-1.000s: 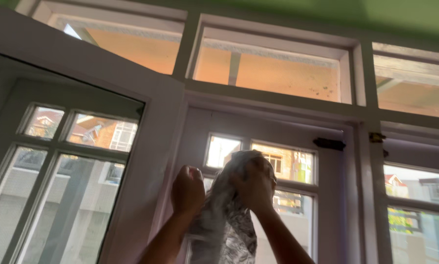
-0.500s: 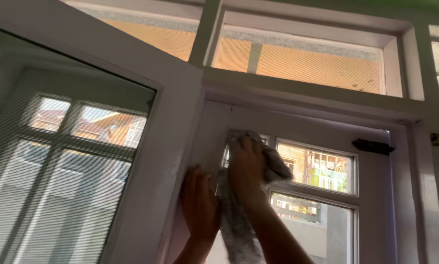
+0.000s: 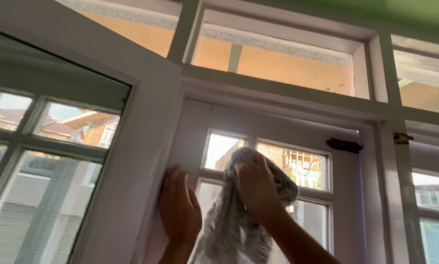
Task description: The person cleans glass window panes by spraying them with a cleaning liquid and wiping the surfaces with a cloth.
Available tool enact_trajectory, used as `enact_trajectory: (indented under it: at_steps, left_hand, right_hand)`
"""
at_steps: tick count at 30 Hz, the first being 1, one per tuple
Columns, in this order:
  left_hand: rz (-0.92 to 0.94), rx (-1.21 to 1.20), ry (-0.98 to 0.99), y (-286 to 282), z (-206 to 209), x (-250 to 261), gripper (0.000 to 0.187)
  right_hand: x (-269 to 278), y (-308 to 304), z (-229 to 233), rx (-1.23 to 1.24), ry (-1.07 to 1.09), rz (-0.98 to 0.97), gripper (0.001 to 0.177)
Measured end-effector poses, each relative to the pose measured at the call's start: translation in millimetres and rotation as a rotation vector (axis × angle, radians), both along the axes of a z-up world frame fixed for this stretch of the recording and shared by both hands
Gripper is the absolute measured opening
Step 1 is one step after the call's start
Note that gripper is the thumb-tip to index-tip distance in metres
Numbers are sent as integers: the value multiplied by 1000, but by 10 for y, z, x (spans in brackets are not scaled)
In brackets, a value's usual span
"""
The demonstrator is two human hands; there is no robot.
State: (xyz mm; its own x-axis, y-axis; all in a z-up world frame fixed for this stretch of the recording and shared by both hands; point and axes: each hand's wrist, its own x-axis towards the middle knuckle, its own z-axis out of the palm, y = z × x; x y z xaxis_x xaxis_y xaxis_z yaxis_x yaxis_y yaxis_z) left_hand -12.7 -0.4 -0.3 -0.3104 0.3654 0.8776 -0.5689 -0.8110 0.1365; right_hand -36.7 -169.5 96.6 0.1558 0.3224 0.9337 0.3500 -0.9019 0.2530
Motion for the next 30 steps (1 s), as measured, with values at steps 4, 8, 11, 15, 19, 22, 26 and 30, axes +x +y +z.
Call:
enact_trajectory:
  at_steps: [4,8,11,15,19,22,26,30]
  left_hand:
    - [53,13,24,-38,-29,-50,39]
    - [133,91,187,-21,-33,56,54]
    - [228,178,150,-14,-50,286,54]
    - [382,211,131,82,15,584,55]
    - [447,164,196,44,-31,458,57]
    - [240,163,174,21,-42,256,54]
    - [140,134,120,23,-52,120,52]
    - [52,157,166,28,-69,107,58]
  right_hand:
    - [197,423,-125,-106,-162,194,23]
    - [234,563,-69,-166,-202,235,28]
    - [124,590,98,-163,-311,123,27]
    - [35,544,108,-152,-382,-39,34]
    - [152,418,139,26,-382,-92,29]
    - [216,340,122,144,-387,-120,25]
    - [177,255,-137,-84,-325,-314,13]
    - [210,434,-7,112,143,-195,17]
